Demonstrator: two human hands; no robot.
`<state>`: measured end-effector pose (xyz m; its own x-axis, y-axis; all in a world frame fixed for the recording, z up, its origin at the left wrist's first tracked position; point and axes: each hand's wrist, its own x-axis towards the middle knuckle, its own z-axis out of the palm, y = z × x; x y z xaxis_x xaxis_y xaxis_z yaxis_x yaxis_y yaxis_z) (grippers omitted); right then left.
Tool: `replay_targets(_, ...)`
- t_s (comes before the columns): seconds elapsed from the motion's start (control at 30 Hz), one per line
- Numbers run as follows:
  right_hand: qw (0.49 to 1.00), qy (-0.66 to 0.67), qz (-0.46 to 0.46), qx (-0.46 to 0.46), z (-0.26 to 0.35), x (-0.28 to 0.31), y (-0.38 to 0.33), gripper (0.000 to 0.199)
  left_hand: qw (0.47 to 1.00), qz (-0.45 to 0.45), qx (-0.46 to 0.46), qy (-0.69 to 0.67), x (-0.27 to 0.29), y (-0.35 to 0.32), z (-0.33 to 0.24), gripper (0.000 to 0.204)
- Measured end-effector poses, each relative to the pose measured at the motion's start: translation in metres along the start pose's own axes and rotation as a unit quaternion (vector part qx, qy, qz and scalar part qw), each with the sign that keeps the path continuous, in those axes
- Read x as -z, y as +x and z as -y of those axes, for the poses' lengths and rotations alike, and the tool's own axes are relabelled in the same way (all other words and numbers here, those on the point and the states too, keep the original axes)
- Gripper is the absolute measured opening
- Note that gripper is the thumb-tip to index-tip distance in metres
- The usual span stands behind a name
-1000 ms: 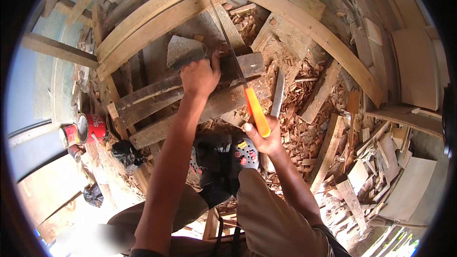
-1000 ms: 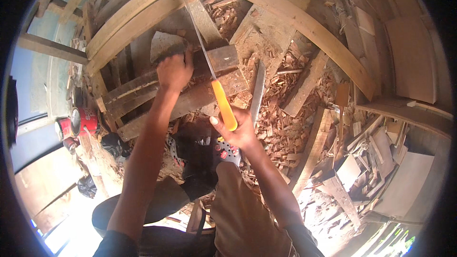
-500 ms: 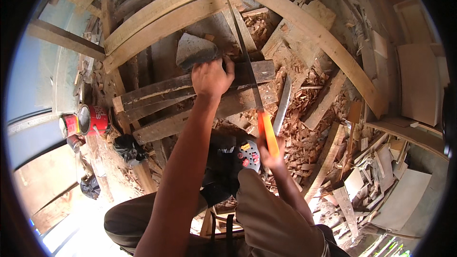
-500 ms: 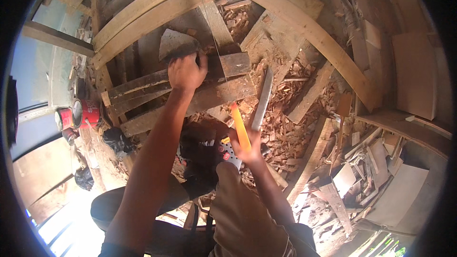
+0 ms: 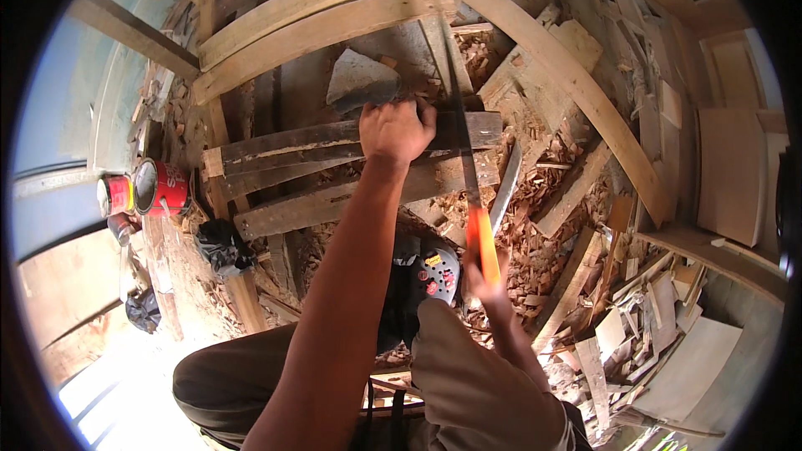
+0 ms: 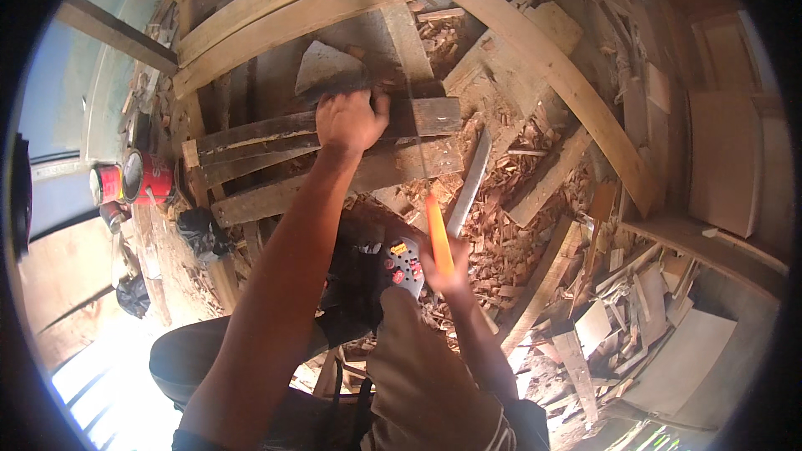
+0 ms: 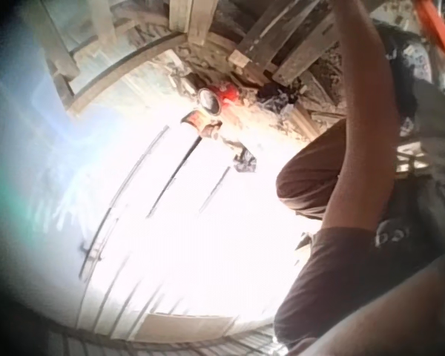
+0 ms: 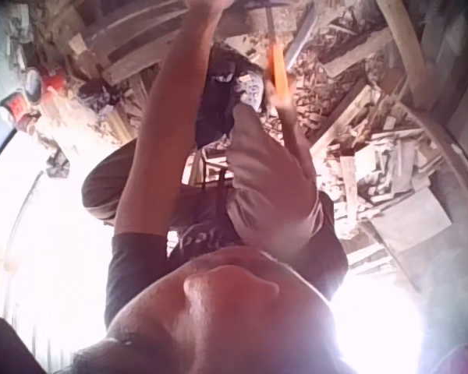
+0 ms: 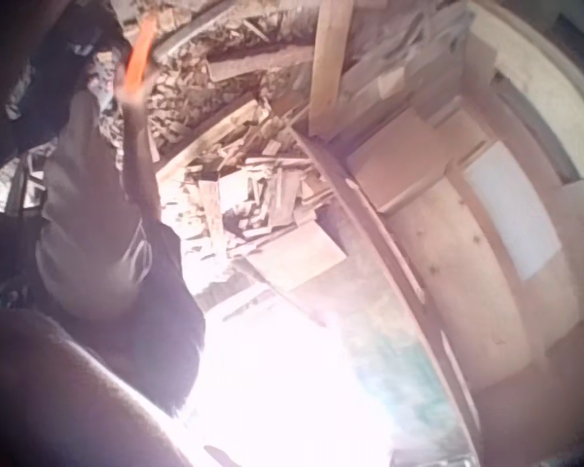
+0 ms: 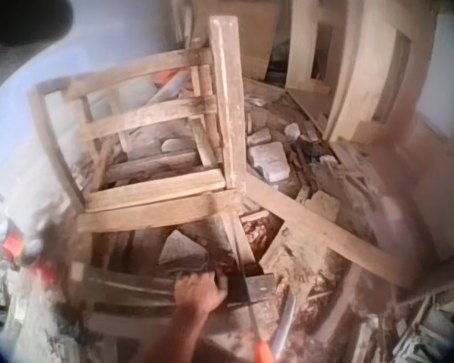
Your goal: The person uses a hand saw to cut a piece of wood that is part of a wooden frame. They hold the wood steady with one hand and saw with the other, eventually separating a small section.
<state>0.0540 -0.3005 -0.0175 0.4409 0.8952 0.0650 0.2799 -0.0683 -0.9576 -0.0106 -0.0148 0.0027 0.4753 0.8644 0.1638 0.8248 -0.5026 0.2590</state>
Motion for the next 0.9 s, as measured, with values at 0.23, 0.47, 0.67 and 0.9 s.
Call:
replay_targets(0.23, 0.971, -0.234, -0.033, 0.021, -0.003, 0.019, -0.091, 0.027, 0.998, 0.060, 0.031, -0.012, 0.003, 0.001, -0.007, 0.038)
replay_targets(0.47, 0.999, 0.011, 0.006, -0.040, -0.001, 0.012, -0.023, 0.003, 0.993, 0.110, 0.052, 0.007, 0.015, 0.001, -0.001, 0.043)
replay_targets(0.67, 0.980, 0.118, -0.078, -0.142, 0.006, 0.017, -0.098, 0.028, 0.992, 0.116, 0.048, -0.004, 0.009, 0.007, -0.013, 0.043)
replay_targets(0.9, 0.991, -0.006, 0.030, -0.126, -0.019, 0.005, -0.013, 0.047, 0.985, 0.155, 0.081, 0.013, 0.017, 0.003, 0.004, 0.047)
